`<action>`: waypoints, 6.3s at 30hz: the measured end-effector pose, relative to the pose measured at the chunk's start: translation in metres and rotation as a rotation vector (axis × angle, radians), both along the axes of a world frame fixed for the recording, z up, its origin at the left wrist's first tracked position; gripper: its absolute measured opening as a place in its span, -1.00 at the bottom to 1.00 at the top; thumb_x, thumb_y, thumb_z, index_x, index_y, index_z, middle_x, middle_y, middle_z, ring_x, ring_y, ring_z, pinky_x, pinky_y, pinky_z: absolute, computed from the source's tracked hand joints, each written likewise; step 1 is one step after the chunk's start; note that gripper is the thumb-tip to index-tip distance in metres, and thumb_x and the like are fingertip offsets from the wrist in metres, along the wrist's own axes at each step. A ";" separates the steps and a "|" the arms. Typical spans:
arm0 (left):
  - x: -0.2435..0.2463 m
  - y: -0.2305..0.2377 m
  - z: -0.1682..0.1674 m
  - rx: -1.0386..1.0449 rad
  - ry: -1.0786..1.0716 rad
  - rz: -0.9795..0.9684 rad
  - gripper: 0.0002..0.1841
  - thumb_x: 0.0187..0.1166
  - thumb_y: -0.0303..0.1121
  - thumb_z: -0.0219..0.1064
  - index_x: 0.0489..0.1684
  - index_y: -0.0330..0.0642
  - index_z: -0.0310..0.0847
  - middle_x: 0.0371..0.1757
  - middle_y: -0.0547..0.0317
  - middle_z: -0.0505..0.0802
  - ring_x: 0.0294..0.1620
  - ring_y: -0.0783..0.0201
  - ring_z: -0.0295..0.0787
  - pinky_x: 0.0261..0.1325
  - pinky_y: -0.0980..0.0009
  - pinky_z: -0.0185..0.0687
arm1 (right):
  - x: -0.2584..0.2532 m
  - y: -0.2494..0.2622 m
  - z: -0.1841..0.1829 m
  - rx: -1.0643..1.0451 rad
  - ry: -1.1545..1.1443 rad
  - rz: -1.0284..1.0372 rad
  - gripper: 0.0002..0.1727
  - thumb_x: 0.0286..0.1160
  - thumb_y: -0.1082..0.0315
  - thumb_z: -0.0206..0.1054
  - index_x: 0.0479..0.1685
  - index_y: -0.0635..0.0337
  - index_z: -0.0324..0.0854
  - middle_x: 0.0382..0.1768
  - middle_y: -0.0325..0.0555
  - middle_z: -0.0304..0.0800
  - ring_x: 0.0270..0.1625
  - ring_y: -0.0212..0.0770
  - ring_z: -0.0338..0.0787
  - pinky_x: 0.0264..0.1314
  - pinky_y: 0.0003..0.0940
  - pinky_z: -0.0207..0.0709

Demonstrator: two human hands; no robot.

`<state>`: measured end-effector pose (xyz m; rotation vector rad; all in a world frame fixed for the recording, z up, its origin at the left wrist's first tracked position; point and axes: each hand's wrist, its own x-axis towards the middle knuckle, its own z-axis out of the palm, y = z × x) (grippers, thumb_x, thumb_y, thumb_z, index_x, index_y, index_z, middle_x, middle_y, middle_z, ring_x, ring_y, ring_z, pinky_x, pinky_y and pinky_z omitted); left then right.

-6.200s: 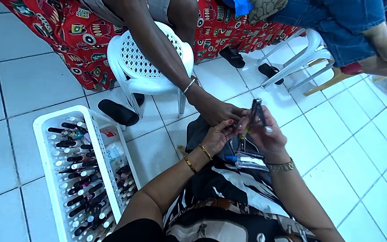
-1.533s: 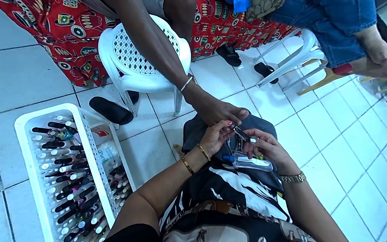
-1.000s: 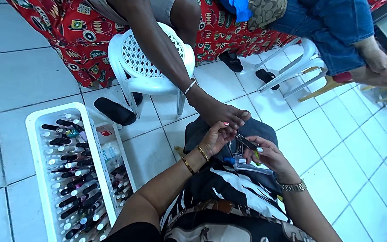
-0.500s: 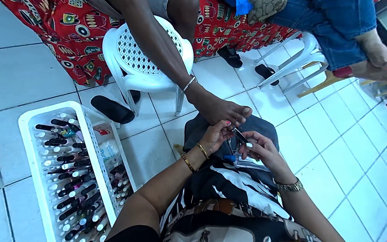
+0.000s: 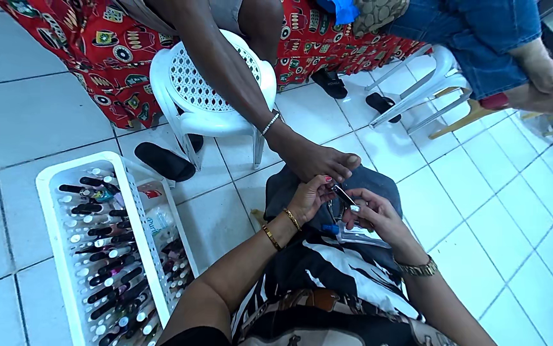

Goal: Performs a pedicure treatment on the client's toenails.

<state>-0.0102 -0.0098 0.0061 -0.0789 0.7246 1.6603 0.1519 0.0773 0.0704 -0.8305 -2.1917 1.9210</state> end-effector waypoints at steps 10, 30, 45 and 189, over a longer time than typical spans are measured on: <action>-0.001 0.000 0.004 -0.011 -0.046 -0.002 -0.76 0.80 -0.45 0.01 -0.28 -0.17 0.55 -0.36 0.16 0.77 -0.28 0.28 0.79 0.04 0.37 0.75 | 0.007 0.018 -0.007 -0.058 -0.011 0.098 -0.64 0.68 0.36 0.05 0.38 0.16 0.47 -0.32 -0.43 0.92 -0.54 -0.67 0.70 -0.57 -0.78 0.42; -0.001 0.000 0.006 -0.056 -0.044 0.015 -0.79 0.78 -0.47 0.05 -0.30 -0.17 0.53 -0.41 0.16 0.76 -0.37 0.31 0.78 -0.07 0.43 0.77 | -0.005 0.054 0.012 -0.144 -0.144 0.187 -0.67 0.64 0.29 0.03 0.20 0.10 0.63 -0.40 -0.39 0.92 -0.61 -0.66 0.65 -0.61 -0.77 0.38; -0.001 0.001 0.008 -0.056 -0.041 0.014 -0.79 0.77 -0.44 0.09 -0.32 -0.13 0.56 -0.38 0.20 0.76 -0.33 0.31 0.78 -0.02 0.41 0.76 | 0.008 0.026 -0.010 -0.057 -0.023 0.106 -0.62 0.55 0.20 0.27 0.30 0.08 0.48 -0.30 -0.44 0.90 -0.54 -0.66 0.68 -0.61 -0.78 0.37; -0.003 -0.004 -0.001 -0.002 0.015 -0.001 -0.87 0.79 -0.28 0.17 -0.03 -0.10 0.58 -0.24 0.22 0.81 -0.22 0.34 0.81 0.01 0.41 0.76 | -0.002 0.028 -0.004 -0.071 -0.077 0.138 -0.55 0.59 0.07 0.20 0.34 0.13 0.50 -0.25 -0.36 0.91 -0.52 -0.66 0.65 -0.59 -0.79 0.30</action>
